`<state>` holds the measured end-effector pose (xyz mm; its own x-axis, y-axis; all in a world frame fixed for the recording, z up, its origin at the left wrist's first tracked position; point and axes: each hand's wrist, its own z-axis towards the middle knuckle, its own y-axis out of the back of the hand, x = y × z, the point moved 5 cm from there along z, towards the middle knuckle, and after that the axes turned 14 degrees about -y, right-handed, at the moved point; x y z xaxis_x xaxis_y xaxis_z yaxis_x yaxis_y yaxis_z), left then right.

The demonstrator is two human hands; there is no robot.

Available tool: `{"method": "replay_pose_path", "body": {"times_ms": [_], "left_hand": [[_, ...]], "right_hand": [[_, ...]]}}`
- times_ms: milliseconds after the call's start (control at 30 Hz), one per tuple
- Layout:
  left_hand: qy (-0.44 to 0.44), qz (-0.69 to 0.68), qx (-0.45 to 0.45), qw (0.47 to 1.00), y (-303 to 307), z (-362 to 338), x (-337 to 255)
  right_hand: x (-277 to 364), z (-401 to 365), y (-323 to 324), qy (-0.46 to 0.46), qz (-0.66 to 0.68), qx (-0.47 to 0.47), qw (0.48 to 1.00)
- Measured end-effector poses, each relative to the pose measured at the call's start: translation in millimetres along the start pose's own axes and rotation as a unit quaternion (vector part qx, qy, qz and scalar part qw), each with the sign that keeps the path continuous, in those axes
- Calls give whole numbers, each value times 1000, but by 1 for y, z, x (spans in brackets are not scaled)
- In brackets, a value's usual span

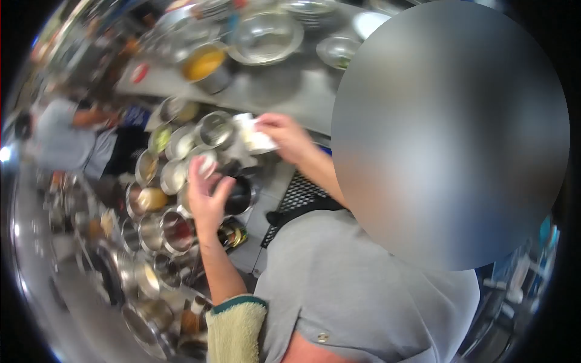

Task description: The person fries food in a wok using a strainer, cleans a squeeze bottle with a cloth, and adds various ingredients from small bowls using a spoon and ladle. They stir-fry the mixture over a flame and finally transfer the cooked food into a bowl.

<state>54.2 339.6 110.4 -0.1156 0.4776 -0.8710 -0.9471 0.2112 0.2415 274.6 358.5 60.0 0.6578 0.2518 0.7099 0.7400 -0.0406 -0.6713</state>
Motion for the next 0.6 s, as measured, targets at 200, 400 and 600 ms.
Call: {"method": "replay_pose_path", "body": {"times_ms": [200, 400, 600], "left_hand": [[11, -237, -83, 968, -145, 3, -4], [-20, -186, 24, 982, -186, 0, -36], [-118, -199, 10, 973, -176, 17, -75]], "right_hand": [[-2, -35, 40, 13, 48, -2, 999], [5, -75, 77, 16, 88, -27, 996], [52, -116, 69, -18, 200, 79, 976]]}}
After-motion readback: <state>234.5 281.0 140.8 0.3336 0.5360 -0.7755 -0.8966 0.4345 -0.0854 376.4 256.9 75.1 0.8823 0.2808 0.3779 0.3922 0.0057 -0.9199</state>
